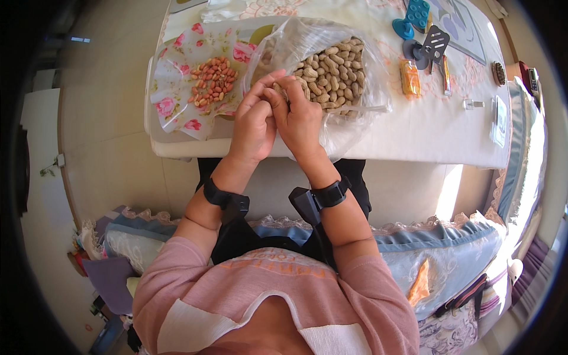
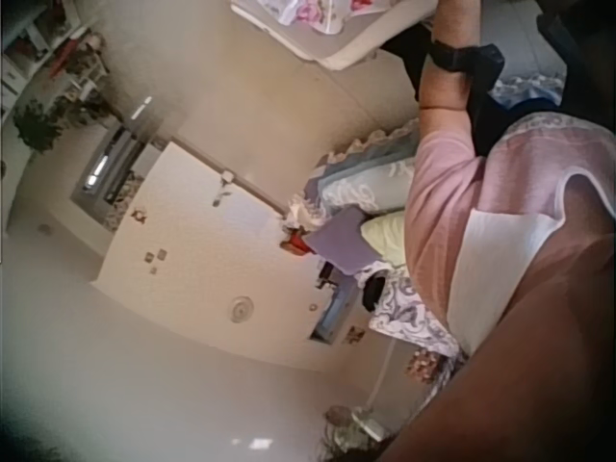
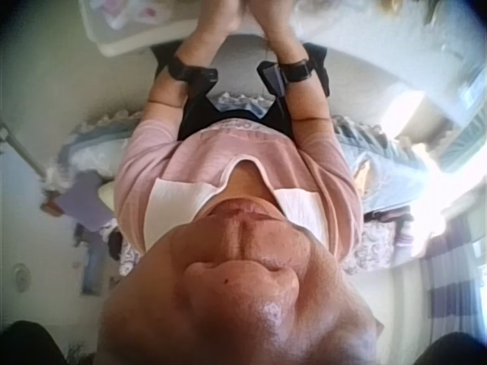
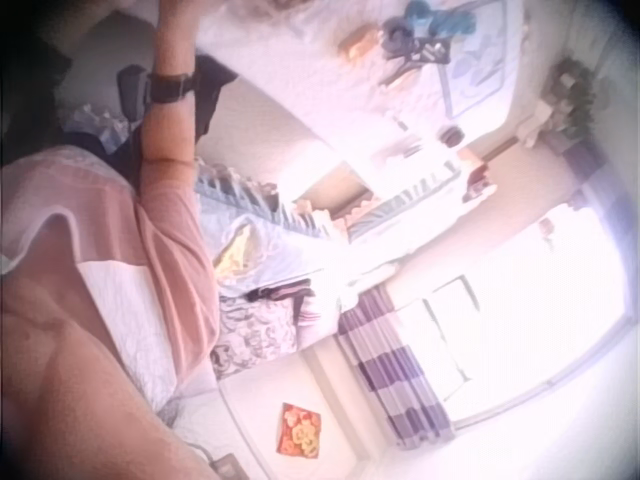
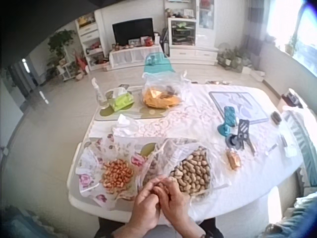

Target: The person folds small gold-colored paper sheets into compact shapes and places them into a plastic bag. Then the person shells peanuts by hand, separating the kernels from the shells and placing them into a separate bag.

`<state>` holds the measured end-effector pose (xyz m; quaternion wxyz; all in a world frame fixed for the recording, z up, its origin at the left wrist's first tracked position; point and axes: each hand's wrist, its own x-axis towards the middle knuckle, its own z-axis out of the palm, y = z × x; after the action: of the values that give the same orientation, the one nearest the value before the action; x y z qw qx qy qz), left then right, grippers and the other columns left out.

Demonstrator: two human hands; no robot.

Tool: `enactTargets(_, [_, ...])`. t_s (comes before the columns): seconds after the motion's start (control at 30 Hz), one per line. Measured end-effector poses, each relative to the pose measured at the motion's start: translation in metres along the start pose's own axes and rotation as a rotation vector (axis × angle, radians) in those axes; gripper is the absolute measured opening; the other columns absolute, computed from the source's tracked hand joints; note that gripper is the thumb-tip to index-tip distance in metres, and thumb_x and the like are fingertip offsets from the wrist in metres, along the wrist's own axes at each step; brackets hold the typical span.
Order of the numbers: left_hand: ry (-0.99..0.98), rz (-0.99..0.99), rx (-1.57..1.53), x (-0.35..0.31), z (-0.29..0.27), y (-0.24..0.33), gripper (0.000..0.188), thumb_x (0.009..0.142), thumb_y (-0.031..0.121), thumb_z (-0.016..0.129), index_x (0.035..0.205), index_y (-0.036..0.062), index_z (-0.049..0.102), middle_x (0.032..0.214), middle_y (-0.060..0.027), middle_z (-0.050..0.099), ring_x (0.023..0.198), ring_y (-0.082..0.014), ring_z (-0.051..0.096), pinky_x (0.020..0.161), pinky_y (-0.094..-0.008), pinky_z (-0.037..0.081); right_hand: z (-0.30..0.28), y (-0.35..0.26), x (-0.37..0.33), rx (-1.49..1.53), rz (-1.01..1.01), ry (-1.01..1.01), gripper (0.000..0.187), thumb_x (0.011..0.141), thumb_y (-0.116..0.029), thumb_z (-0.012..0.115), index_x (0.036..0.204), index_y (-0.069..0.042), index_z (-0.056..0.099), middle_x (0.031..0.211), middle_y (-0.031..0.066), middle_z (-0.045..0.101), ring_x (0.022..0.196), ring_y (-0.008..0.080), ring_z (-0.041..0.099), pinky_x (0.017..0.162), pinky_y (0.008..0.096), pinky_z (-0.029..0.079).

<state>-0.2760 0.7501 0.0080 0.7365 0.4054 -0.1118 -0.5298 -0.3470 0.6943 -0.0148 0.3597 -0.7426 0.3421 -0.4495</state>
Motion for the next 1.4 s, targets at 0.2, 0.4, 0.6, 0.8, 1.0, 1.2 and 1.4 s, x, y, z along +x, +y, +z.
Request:
enactTargets(0.2, [-0.030, -0.150, -0.233, 0.002, -0.006, 0.009, 0.042, 0.083, -0.005, 0.039, 0.124, -0.0033, 0.048, 0.113, -0.0100, 0.055, 0.110, -0.0202, 0.055, 0.100, -0.0338, 0.045, -0.011, 0.003, 0.008, 0.030, -0.004, 0.093, 0.017, 0.093, -0.021, 0.065, 0.096, -0.004, 0.064, 0.063, 0.0065, 0.061, 0.048, 0.0110, 0.055, 0.046, 0.0274, 0.044])
enactTargets(0.4, [0.062, 0.213, -0.183, -0.002, -0.004, 0.051, 0.047, 0.082, -0.006, 0.041, 0.128, -0.0074, 0.046, 0.124, -0.0143, 0.051, 0.118, -0.0240, 0.051, 0.105, -0.0356, 0.042, -0.043, 0.023, 0.032, 1.164, 0.642, 0.017, 0.028, 0.099, -0.028, 0.056, 0.089, -0.002, 0.060, 0.068, 0.0020, 0.056, 0.048, 0.0083, 0.045, 0.039, 0.0211, 0.031])
enactTargets(0.6, [0.208, 0.564, 0.313, -0.002, -0.014, 0.073, 0.054, 0.083, -0.003, 0.043, 0.137, -0.0027, 0.044, 0.143, -0.0126, 0.043, 0.126, -0.0177, 0.044, 0.097, -0.0294, 0.039, -0.040, 0.032, 0.031, 0.888, 0.795, -0.024, 0.021, 0.097, -0.021, 0.058, 0.089, -0.002, 0.060, 0.075, 0.0059, 0.059, 0.051, 0.0097, 0.049, 0.039, 0.0211, 0.031])
enactTargets(0.8, [0.059, 0.596, 0.457, -0.001, -0.014, 0.051, 0.038, 0.082, -0.008, 0.043, 0.118, -0.0034, 0.053, 0.134, -0.0138, 0.047, 0.129, -0.0222, 0.043, 0.110, -0.0365, 0.031, -0.027, 0.031, 0.022, 0.157, 0.384, -0.119, 0.013, 0.090, -0.013, 0.064, 0.101, -0.006, 0.062, 0.070, 0.0054, 0.060, 0.052, 0.0146, 0.052, 0.046, 0.0243, 0.038])
enactTargets(1.0, [-0.101, 0.649, 0.788, -0.001, -0.006, 0.020, 0.031, 0.078, -0.008, 0.046, 0.105, -0.0018, 0.060, 0.118, -0.0138, 0.057, 0.113, -0.0235, 0.054, 0.101, -0.0333, 0.040, -0.019, 0.034, 0.014, -0.431, 0.101, -0.230, 0.025, 0.084, -0.020, 0.067, 0.105, -0.011, 0.060, 0.069, 0.0166, 0.066, 0.070, 0.0358, 0.065, 0.062, 0.0427, 0.051])
enactTargets(1.2, [-0.057, 0.573, 0.735, -0.001, -0.007, 0.005, 0.028, 0.084, -0.004, 0.049, 0.110, -0.0006, 0.061, 0.114, -0.0123, 0.059, 0.102, -0.0217, 0.059, 0.086, -0.0317, 0.049, -0.026, 0.032, 0.021, 0.069, 0.337, -0.148, 0.012, 0.088, -0.009, 0.062, 0.097, -0.002, 0.056, 0.068, 0.0048, 0.065, 0.053, 0.0129, 0.058, 0.050, 0.0283, 0.046])
enactTargets(1.4, [-0.007, 0.461, 0.783, 0.002, -0.010, 0.000, 0.030, 0.096, 0.006, 0.053, 0.125, -0.0001, 0.058, 0.112, -0.0116, 0.065, 0.093, -0.0149, 0.063, 0.081, -0.0262, 0.050, -0.035, 0.012, 0.025, 0.974, 0.540, -0.329, 0.010, 0.093, -0.003, 0.056, 0.103, -0.002, 0.054, 0.074, 0.0042, 0.062, 0.047, 0.0040, 0.040, 0.040, 0.0192, 0.026])
